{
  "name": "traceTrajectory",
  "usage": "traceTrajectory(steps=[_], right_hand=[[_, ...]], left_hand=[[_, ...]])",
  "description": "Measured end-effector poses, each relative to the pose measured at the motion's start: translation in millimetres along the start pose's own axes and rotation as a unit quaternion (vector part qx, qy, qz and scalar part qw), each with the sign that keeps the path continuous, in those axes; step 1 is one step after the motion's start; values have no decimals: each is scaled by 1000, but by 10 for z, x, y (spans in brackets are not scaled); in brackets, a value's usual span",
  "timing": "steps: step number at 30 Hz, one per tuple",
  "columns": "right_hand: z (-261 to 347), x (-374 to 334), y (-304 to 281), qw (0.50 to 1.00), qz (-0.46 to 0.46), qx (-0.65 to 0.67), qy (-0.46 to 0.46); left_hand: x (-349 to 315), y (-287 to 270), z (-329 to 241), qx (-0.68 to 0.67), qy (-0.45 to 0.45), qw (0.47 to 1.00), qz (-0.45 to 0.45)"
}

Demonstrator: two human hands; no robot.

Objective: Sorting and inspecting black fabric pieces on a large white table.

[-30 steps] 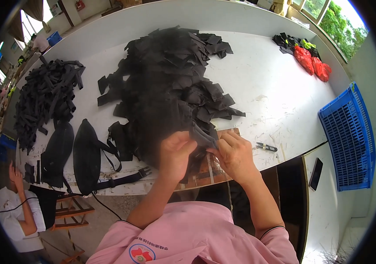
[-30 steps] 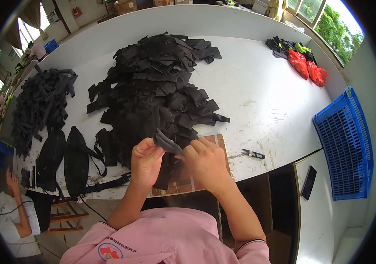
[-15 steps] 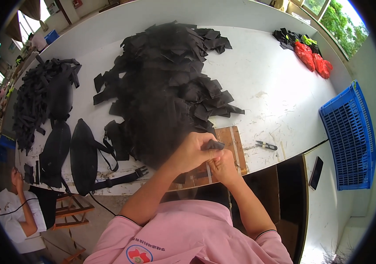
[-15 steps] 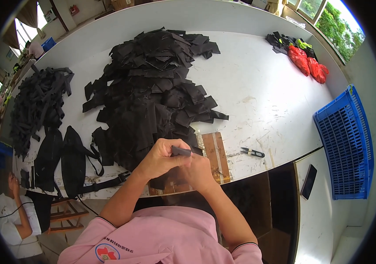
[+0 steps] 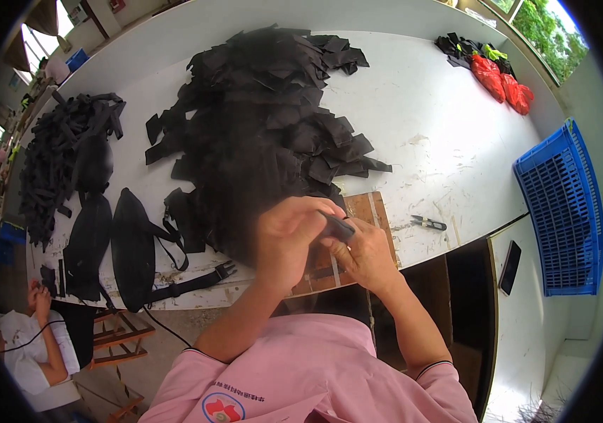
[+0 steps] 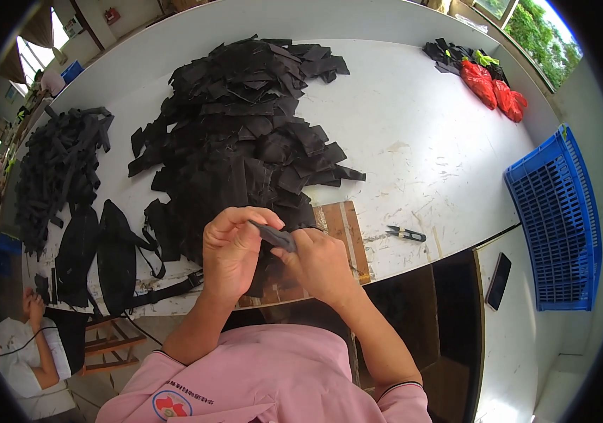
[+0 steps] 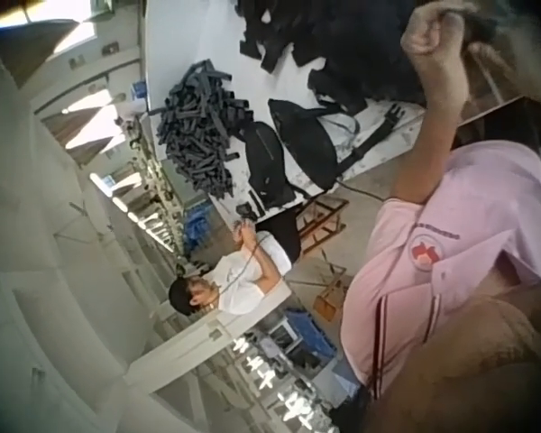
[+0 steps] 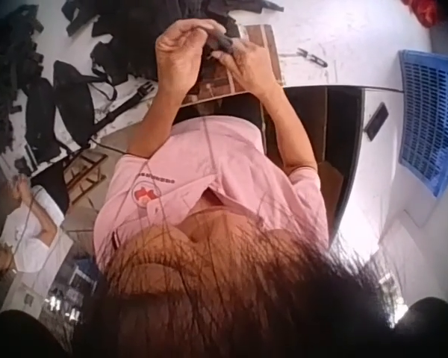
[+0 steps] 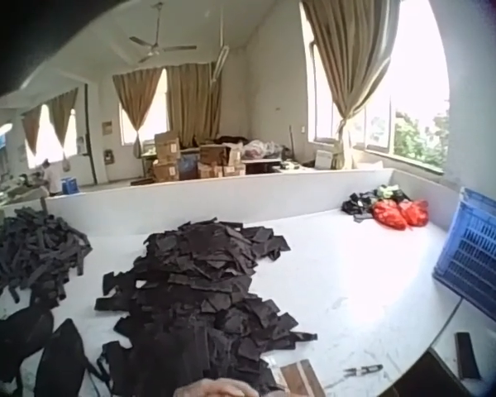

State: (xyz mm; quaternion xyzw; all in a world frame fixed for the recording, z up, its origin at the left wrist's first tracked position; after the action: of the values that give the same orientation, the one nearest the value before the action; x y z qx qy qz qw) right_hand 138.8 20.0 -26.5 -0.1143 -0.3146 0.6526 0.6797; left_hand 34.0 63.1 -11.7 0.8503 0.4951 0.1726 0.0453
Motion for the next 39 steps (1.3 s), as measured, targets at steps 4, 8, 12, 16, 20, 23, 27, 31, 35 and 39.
traceTrajectory(steps=[4, 8, 12, 16, 20, 23, 27, 31, 35, 39], right_hand=[[-57, -14, 63, 999, -8, -24, -37], [-74, -5, 111, 999, -15, -36, -37], [79, -26, 2, 995, -51, -1, -83], [-109, -7, 105, 999, -11, 10, -32], [254, 147, -321, 984, -40, 164, -51], [255, -40, -611, 911, -147, 384, 25], [-397, -768, -586, 882, -234, 382, 144], [-1219, -2044, -296, 819, -337, 340, 316], [-1853, -3009, 75, 745, -314, 268, 524], [-2275, -3391, 300, 696, -316, 278, 581]], left_hand=[[9, -137, 116, -259, -21, 965, -32], [-102, -132, 228, -214, -53, 974, -50], [-78, -259, 148, -89, -1, 994, -69], [8, -211, 231, -91, -35, 994, -45], [304, -272, 497, 90, -87, 987, -100], [704, -320, 928, 322, -51, 940, -102], [1063, -12, 1200, 639, 89, 764, -12], [1241, 168, 1655, 767, 42, 638, 51], [1253, 71, 1700, 781, 93, 616, 53], [1085, 40, 1015, 729, 206, 652, 25]])
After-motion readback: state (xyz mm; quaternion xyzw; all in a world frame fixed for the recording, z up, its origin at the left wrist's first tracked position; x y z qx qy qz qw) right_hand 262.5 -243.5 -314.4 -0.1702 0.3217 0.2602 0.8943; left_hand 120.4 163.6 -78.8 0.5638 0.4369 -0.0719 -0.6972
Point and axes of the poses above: each hand's wrist, its own x-axis towards the middle knuckle, its own y-axis out of the palm, z = x × y, the point moved 7 cm from there along x, towards the middle knuckle, and after that the axes turned 13 degrees about x, right-handed, at the moved point
